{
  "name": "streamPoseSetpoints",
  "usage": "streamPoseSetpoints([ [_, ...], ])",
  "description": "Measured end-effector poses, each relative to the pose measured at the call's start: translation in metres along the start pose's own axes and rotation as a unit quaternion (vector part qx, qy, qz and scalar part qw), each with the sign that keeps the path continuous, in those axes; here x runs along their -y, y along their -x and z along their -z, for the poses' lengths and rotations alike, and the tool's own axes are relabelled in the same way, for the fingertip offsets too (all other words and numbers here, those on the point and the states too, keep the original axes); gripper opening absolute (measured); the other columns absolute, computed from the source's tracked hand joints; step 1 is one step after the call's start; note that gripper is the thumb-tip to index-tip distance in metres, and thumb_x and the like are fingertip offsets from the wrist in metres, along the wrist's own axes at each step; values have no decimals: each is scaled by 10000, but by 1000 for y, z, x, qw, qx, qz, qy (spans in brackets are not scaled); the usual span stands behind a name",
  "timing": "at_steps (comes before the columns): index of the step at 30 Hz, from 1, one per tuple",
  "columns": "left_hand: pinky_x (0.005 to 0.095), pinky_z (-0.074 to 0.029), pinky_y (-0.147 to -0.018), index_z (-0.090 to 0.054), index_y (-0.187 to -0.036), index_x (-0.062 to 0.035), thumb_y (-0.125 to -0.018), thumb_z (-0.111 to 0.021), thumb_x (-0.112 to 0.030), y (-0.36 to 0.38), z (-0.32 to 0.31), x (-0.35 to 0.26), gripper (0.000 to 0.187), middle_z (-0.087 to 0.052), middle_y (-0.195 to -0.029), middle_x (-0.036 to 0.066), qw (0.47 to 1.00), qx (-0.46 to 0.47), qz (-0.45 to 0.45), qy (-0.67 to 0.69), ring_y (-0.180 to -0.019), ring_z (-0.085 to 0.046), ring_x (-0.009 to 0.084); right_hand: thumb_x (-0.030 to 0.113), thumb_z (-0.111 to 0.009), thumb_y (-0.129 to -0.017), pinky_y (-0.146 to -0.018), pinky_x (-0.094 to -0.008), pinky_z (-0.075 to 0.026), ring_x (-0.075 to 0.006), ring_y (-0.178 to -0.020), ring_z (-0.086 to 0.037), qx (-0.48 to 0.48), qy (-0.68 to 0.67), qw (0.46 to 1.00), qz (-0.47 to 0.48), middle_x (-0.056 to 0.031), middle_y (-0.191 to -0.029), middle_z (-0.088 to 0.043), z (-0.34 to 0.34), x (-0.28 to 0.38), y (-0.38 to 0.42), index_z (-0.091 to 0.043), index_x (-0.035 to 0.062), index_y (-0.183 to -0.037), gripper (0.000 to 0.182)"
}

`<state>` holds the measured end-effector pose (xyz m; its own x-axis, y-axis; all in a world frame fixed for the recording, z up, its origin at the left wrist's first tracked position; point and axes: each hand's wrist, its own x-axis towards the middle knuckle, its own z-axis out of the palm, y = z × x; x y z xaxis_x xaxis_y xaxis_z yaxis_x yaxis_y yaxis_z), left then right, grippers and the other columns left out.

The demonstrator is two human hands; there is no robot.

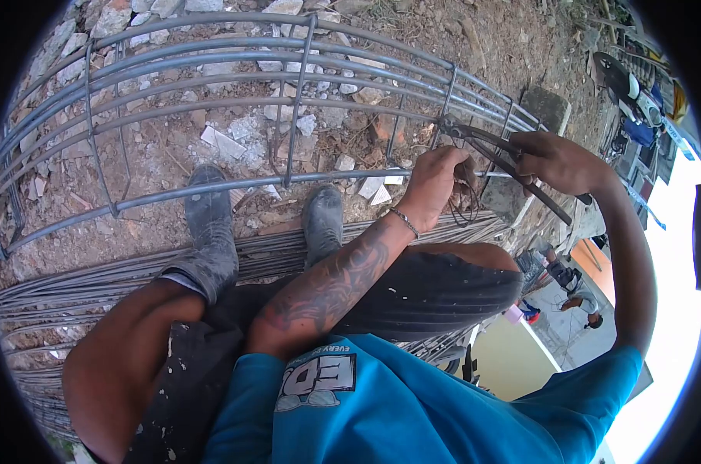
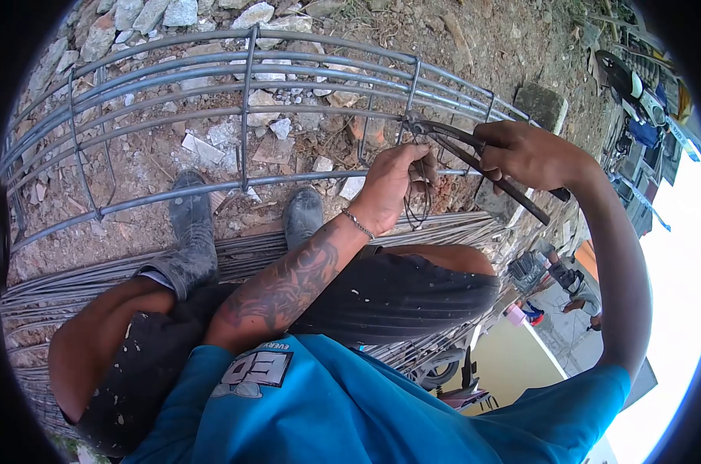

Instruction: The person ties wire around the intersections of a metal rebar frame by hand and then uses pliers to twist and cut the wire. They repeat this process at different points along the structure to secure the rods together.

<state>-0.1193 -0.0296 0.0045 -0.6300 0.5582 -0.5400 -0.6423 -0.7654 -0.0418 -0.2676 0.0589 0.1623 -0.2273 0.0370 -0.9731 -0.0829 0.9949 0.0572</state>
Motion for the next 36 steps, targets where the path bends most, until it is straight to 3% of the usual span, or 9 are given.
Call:
streamPoseSetpoints([
  [3,287,-511,-593,-606,-851,-45,-933,-515,-247,-1,0,2,235,-591,-729,42,1000,6,-3,-5,-658,-598,142,265,-467,-860,-741,-390,-477,-273,-769,-628,-119,21,992,40,-182,-874,-622,-15,-2,3,-554,-49,-968,343],
  [9,312,-480,-628,-600,-940,2,-841,-598,-203,-2,-4,5,228,-614,-773,96,963,-26,-16,-266,-716,-611,183,214,-503,-876,-747,-397,-494,-284,-764,-661,-13,139,990,3,-195,-813,-650,-8,22,6,-578,-39,-966,279],
  [11,372,-479,-740,-513,-1114,15,-723,-694,-145,26,-36,-16,459,-593,-894,144,573,-291,-512,-570,-856,-602,270,213,-529,-879,-719,-411,-496,-296,-729,-650,-67,244,967,-12,-188,-762,-630,-23,33,7,-573,-12,-953,241],
  [15,436,-482,-723,-506,-1097,6,-693,-697,-113,-53,-31,-28,462,-598,-928,208,655,90,-558,-501,-875,-608,359,190,-573,-852,-678,-377,-485,-246,-776,-648,-178,480,859,-8,-138,-729,-634,-53,38,5,-585,32,-894,164],
  [18,419,-506,-639,-546,-923,-30,-664,-718,-129,-60,-26,-28,327,-610,-746,145,660,134,-427,-604,-699,-623,351,199,-659,-771,-666,-336,-464,-237,-809,-644,-230,560,796,9,-108,-721,-636,-52,35,5,-557,9,-898,250],
  [23,387,-479,-521,-482,-754,-65,-661,-704,-192,-62,-28,-18,273,-555,-636,92,624,54,-559,-543,-575,-607,281,310,-743,-750,-608,-405,-543,-272,-718,-684,-23,3,994,-104,-172,-767,-664,14,53,39,-463,-61,-1028,542],
  [26,378,-465,-509,-481,-755,-68,-651,-713,-200,-63,-25,-15,286,-549,-669,89,581,62,-593,-554,-584,-600,276,262,-716,-806,-486,-308,-539,-175,-625,-665,109,-329,922,-173,-134,-732,-655,9,31,37,-494,-89,-1075,495],
  [34,377,-486,-609,-564,-785,-59,-636,-747,-250,-44,-29,-28,304,-609,-712,99,560,129,-607,-548,-718,-635,292,25,-488,-848,-618,-479,-541,-399,-703,-655,-151,205,967,-26,-242,-732,-640,-55,20,37,-490,-35,-1059,220],
  [36,374,-506,-634,-639,-768,-60,-635,-737,-235,-49,-39,-27,241,-646,-730,111,541,209,-407,-706,-722,-649,299,57,-499,-859,-613,-476,-544,-391,-699,-659,-180,236,953,-61,-219,-724,-645,-77,-5,30,-467,18,-1108,254],
])
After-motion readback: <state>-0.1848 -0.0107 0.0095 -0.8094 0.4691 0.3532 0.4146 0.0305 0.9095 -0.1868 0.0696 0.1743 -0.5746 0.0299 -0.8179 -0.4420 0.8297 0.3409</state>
